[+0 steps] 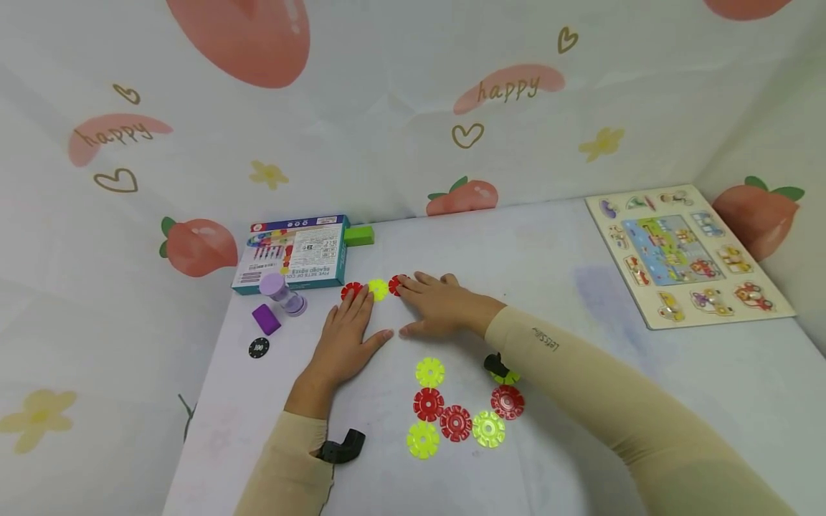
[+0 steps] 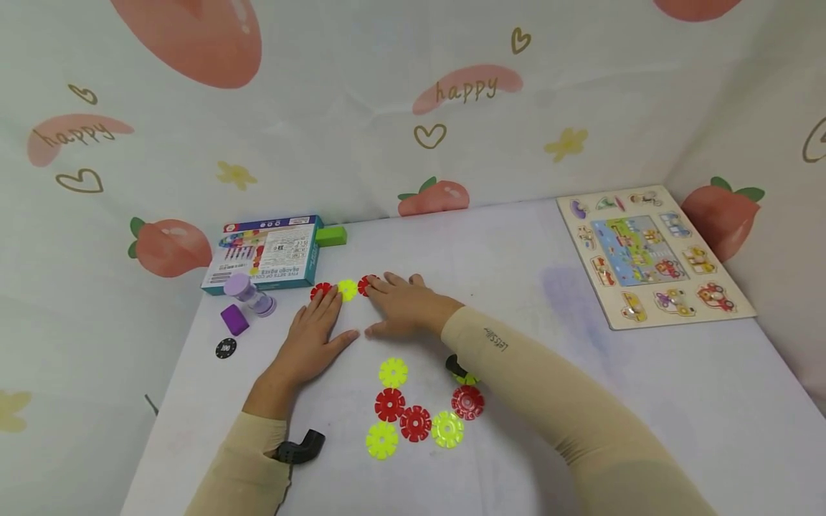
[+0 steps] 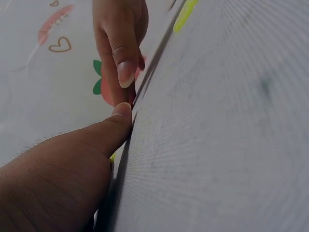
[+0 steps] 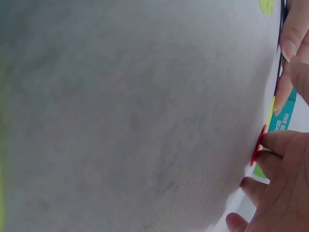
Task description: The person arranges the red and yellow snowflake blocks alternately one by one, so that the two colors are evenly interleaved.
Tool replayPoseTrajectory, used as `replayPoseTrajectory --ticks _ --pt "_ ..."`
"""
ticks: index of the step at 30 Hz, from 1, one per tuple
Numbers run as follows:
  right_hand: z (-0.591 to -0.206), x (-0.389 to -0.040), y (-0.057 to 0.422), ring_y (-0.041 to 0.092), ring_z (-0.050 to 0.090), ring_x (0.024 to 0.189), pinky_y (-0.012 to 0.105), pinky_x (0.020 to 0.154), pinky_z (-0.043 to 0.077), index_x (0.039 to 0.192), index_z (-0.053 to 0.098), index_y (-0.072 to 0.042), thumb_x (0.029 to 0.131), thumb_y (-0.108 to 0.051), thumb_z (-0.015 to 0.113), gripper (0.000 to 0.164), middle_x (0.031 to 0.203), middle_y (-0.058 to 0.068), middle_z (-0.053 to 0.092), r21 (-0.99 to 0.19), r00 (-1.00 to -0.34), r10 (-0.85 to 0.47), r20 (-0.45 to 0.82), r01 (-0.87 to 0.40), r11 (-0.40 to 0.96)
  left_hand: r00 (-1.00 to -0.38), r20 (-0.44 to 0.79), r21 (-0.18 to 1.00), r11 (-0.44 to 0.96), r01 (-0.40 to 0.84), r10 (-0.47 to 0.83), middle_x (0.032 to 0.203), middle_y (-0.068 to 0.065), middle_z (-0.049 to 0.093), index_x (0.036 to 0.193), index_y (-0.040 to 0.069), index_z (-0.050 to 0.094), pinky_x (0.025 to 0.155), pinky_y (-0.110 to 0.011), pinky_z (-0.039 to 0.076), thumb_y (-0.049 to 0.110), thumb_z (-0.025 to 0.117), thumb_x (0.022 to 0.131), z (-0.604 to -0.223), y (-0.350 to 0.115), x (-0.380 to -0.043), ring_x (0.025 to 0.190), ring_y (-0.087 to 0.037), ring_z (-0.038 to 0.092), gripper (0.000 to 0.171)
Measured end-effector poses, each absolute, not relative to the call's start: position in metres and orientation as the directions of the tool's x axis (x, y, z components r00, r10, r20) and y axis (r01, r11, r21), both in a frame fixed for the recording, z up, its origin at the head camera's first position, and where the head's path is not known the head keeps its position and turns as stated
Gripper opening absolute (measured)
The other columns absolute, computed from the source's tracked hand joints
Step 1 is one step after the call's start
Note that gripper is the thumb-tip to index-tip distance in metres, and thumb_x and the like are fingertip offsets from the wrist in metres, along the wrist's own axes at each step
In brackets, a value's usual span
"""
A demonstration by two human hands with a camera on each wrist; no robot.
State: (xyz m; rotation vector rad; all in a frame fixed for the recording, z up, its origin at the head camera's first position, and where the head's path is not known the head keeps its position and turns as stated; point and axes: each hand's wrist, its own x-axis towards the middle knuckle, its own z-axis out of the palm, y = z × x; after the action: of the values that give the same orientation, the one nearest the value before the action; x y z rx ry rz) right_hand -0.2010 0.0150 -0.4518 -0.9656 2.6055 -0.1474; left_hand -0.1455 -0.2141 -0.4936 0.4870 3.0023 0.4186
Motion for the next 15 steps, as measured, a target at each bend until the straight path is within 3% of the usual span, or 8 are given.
replayPoseTrajectory --ticks 11,15 --pt "-0.451 -0.2009 0.0158 0.023 0.003 0.144 0.061 0.106 0.016 0.155 0.017 -0.025 0.078 -0.081 0.042 0.098 0.159 -0.007 0.004 -0.219 -0.703 -0.643 -0.306 -0.605 0.766 -0.945 -0.036 0.282 0.911 0.302 0.325 0.16 0.003 0.006 0.154 0.017 0.018 0.111 -0.055 0.005 0.07 0.042 0.087 -0.4942 -0.2145 -0.1467 0.144 -0.021 -0.003 0.089" --pt "-0.4484 -0.2028 0.0183 0.023 0.008 0.144 0.062 0.104 0.02 0.154 0.018 -0.026 0.079 -0.081 0.04 0.096 0.159 -0.008 0.005 -0.297 -0.699 -0.662 -0.271 -0.594 0.748 -0.946 -0.02 0.283 0.909 0.305 0.323 0.159 0.003 0.009 0.154 0.017 0.02 0.111 -0.055 0.006 0.07 0.044 0.087 -0.4952 -0.2153 -0.1469 0.144 -0.021 -0.002 0.089"
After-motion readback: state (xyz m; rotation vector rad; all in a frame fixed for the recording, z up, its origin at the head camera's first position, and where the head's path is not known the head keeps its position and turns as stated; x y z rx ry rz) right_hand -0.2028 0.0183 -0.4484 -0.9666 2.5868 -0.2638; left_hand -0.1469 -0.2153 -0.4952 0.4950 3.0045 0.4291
